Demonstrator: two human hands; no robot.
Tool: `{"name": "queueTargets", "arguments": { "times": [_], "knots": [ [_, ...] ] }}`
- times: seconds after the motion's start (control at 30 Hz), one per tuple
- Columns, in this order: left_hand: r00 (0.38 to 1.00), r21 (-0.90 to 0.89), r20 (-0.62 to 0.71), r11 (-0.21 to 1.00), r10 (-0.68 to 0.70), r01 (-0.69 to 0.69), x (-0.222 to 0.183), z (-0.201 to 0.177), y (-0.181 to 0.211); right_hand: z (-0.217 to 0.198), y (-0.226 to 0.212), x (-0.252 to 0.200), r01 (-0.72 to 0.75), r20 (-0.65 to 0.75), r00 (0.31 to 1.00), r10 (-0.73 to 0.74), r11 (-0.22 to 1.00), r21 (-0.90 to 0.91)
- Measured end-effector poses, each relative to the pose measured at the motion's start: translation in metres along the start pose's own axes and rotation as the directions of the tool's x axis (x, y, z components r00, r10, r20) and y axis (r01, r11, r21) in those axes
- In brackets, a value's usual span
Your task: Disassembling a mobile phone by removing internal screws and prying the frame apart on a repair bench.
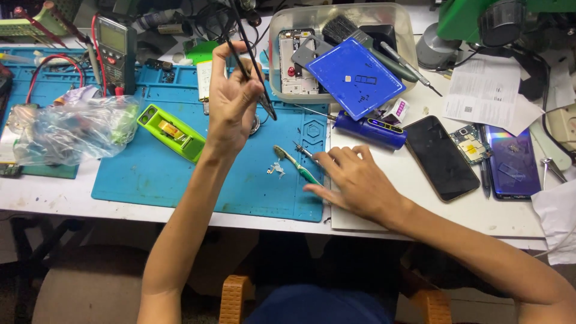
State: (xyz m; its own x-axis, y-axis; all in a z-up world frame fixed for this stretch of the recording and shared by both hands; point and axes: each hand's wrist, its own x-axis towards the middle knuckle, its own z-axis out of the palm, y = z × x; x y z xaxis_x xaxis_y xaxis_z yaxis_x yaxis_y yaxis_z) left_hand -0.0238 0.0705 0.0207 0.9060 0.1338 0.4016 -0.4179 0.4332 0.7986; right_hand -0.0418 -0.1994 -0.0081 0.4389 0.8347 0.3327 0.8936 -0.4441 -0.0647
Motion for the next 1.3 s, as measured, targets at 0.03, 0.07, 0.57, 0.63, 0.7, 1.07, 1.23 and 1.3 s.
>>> {"name": "queueTargets", "arguments": {
  "times": [0.03, 0.07, 0.57, 0.63, 0.7, 1.07, 1.23, 1.3],
  "knots": [
    [1.0, 0.005, -0.006, 1.0, 0.003, -0.003, -0.006, 0.0, 0.006, 0.004, -0.004, 0.002, 0.007, -0.001, 1.0, -0.007, 1.0, 0.005],
    [0.998, 0.049, 0.04, 0.998, 0.039, -0.041, -0.014, 0.001, 0.01, 0.008, -0.008, 0.002, -0.054, 0.065, 0.997, 0.051, 0.998, 0.031],
    [0.834, 0.802, 0.466, 0.256, 0.294, -0.539, -0.114, -0.006, -0.036, 0.018, 0.007, -0.004, -0.314, 0.126, 0.93, 0.346, 0.924, -0.219],
    [0.793, 0.786, 0.558, 0.151, 0.245, -0.6, -0.118, -0.011, -0.048, 0.017, 0.008, -0.002, -0.325, 0.089, 0.932, 0.352, 0.918, -0.227],
    [0.717, 0.725, 0.689, -0.096, 0.101, -0.682, -0.118, -0.004, -0.05, 0.013, 0.006, 0.0, -0.305, 0.05, 0.944, 0.325, 0.922, -0.238],
    [0.751, 0.793, 0.59, 0.387, -0.295, -0.47, -0.11, 0.021, -0.001, -0.024, 0.081, -0.007, -0.272, -0.3, 0.936, 0.186, 0.922, -0.277],
    [0.799, 0.753, 0.573, 0.503, -0.183, -0.424, -0.117, 0.009, -0.009, -0.057, 0.17, 0.012, -0.39, -0.207, 0.909, 0.362, 0.914, -0.116],
    [0.938, 0.918, 0.346, 0.217, -0.027, -0.332, -0.118, 0.01, -0.015, -0.063, 0.175, 0.03, -0.596, 0.032, 0.801, 0.598, 0.802, -0.049]
  ]
}}
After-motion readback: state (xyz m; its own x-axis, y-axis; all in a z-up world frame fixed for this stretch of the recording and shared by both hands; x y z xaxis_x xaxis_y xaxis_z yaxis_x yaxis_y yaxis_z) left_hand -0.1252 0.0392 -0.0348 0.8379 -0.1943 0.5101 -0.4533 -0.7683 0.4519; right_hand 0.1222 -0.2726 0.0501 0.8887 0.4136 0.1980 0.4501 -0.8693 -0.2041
